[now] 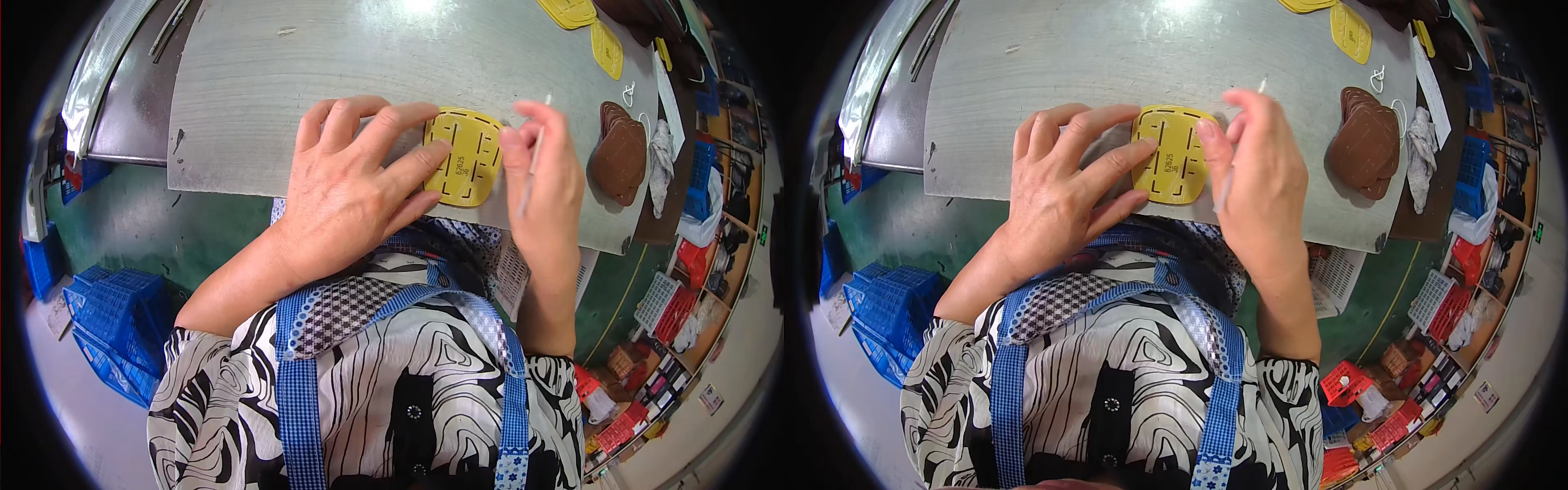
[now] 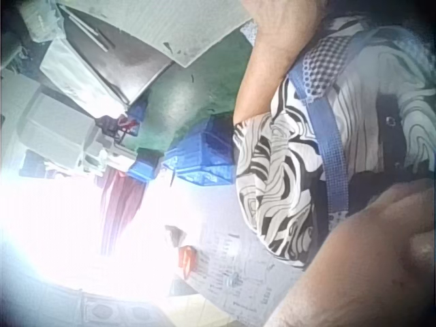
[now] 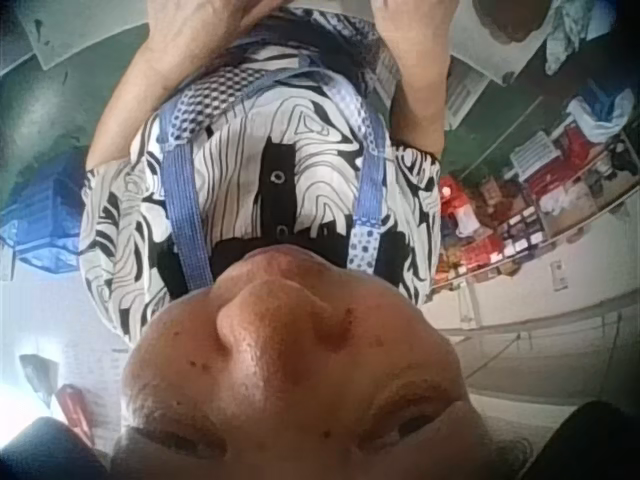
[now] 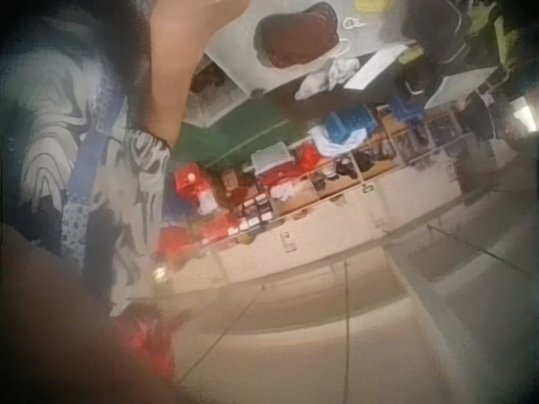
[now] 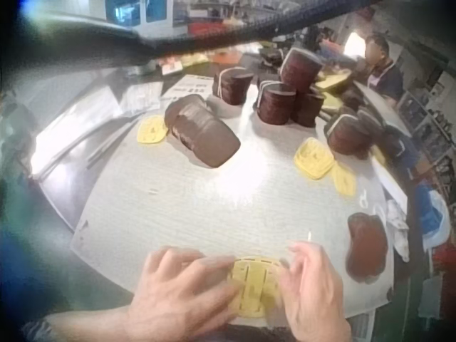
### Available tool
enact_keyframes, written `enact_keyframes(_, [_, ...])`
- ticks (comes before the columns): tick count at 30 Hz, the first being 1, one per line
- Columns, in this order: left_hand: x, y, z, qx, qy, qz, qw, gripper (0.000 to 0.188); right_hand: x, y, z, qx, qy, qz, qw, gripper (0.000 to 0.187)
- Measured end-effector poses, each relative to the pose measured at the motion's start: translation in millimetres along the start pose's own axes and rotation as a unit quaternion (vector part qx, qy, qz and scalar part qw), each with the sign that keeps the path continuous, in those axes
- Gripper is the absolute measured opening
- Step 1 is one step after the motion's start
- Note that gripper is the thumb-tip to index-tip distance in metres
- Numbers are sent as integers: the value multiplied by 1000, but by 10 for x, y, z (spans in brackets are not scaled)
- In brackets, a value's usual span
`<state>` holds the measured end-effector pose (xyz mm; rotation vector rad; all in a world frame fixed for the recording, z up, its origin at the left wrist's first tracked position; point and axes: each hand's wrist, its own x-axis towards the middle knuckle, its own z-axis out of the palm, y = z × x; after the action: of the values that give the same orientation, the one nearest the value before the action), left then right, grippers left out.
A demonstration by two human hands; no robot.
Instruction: Using a yellow template and a pen to mark lines on brown shoe upper components.
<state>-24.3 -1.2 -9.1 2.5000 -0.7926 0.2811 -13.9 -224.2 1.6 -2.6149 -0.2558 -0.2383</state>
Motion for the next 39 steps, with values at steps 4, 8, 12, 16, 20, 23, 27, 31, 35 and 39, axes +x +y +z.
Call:
enact_keyframes(4, [4, -9, -2, 2, -32, -9, 999, 40, 47, -31, -103, 248, 33, 41, 967, 27])
enact_keyframes(8, [2, -8, 16, 4, -24, -10, 1000, 34, 82, -99, -83, 344, -17, 34, 938, 26])
enact_keyframes(12, [8, -15, 20, 4, -31, -3, 1000, 32, 167, -112, 161, 240, -48, -83, 966, 17])
enact_keyframes(16, [15, -9, 18, 4, -20, -3, 1000, 32, 224, -83, 130, 178, 3, -47, 983, 18])
enact_keyframes(20, [11, -13, 5, 11, -30, -3, 999, 33, 69, 4, 19, 106, 44, 41, 993, 19])
enact_keyframes(23, [15, -20, -15, 14, -30, -5, 999, 33, -147, 47, -111, 123, 47, 70, 989, 21])
enact_keyframes(27, [14, -22, -4, 16, -33, 2, 999, 32, -91, 105, -21, 169, 131, 33, 976, 22])
enact_keyframes(31, [27, -20, 12, 17, -30, 2, 999, 32, 157, -93, 209, 224, 86, -42, 970, 20])
enact_keyframes(35, [34, -3, 15, 20, -31, 1, 999, 31, 143, -115, 202, 163, 54, -49, 984, 17])
enact_keyframes(39, [30, 6, -2, 24, -30, -1, 999, 30, -6, -23, 4, 94, 57, 30, 993, 17])
